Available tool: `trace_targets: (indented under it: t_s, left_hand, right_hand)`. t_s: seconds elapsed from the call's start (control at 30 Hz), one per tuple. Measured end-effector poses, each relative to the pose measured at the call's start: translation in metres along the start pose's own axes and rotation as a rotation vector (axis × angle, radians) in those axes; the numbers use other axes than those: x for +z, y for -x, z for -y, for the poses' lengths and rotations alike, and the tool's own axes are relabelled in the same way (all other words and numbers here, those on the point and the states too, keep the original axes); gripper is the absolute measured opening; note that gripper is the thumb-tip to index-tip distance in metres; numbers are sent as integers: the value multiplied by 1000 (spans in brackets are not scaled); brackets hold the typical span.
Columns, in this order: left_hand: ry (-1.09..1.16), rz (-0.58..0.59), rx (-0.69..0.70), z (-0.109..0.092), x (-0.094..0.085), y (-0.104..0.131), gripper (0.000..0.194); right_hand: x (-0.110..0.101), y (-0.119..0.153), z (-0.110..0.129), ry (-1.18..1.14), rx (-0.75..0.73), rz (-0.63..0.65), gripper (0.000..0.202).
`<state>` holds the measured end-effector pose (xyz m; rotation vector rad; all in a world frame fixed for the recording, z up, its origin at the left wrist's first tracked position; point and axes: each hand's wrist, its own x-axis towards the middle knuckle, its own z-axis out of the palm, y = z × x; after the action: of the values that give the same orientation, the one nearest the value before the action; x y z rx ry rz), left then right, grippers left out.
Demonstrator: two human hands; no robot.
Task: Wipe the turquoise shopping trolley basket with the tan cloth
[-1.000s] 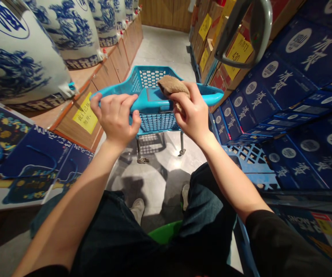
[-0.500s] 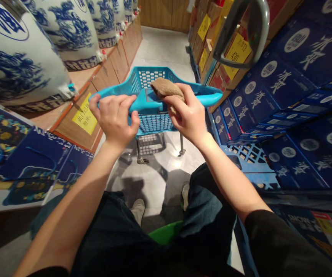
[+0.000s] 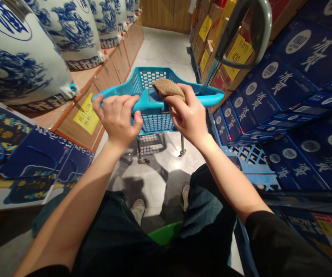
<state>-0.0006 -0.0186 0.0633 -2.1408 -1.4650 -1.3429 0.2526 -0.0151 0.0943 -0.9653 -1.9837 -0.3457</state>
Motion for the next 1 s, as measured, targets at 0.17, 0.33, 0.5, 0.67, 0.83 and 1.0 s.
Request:
trace_targets:
  t_s: [0.17,0.33,0.5,0.67,0.83,1.0]
  left_hand:
    - [1,77,-47,-1,-4,0,48]
    - [42,88,-71,-5,-2,-1,49]
    - [32,28,-17,0,1,-1,52]
    - [70,36,25,0,1,-1,52]
    - [45,49,-9,-1,4,0,50]
    - [16,38,22,6,4,1,53]
  right_hand:
    - [-4,-2,-26,17,110,-17,27]
    - [4,2,-8,-24,110,37,29]
    - [4,0,-4,-55,0,74,30]
    - [1,1,-29,-14,95,42,29]
    - [10,4,-3,-6,58,54,36]
    - [4,-1,0,-25,-29,109,31]
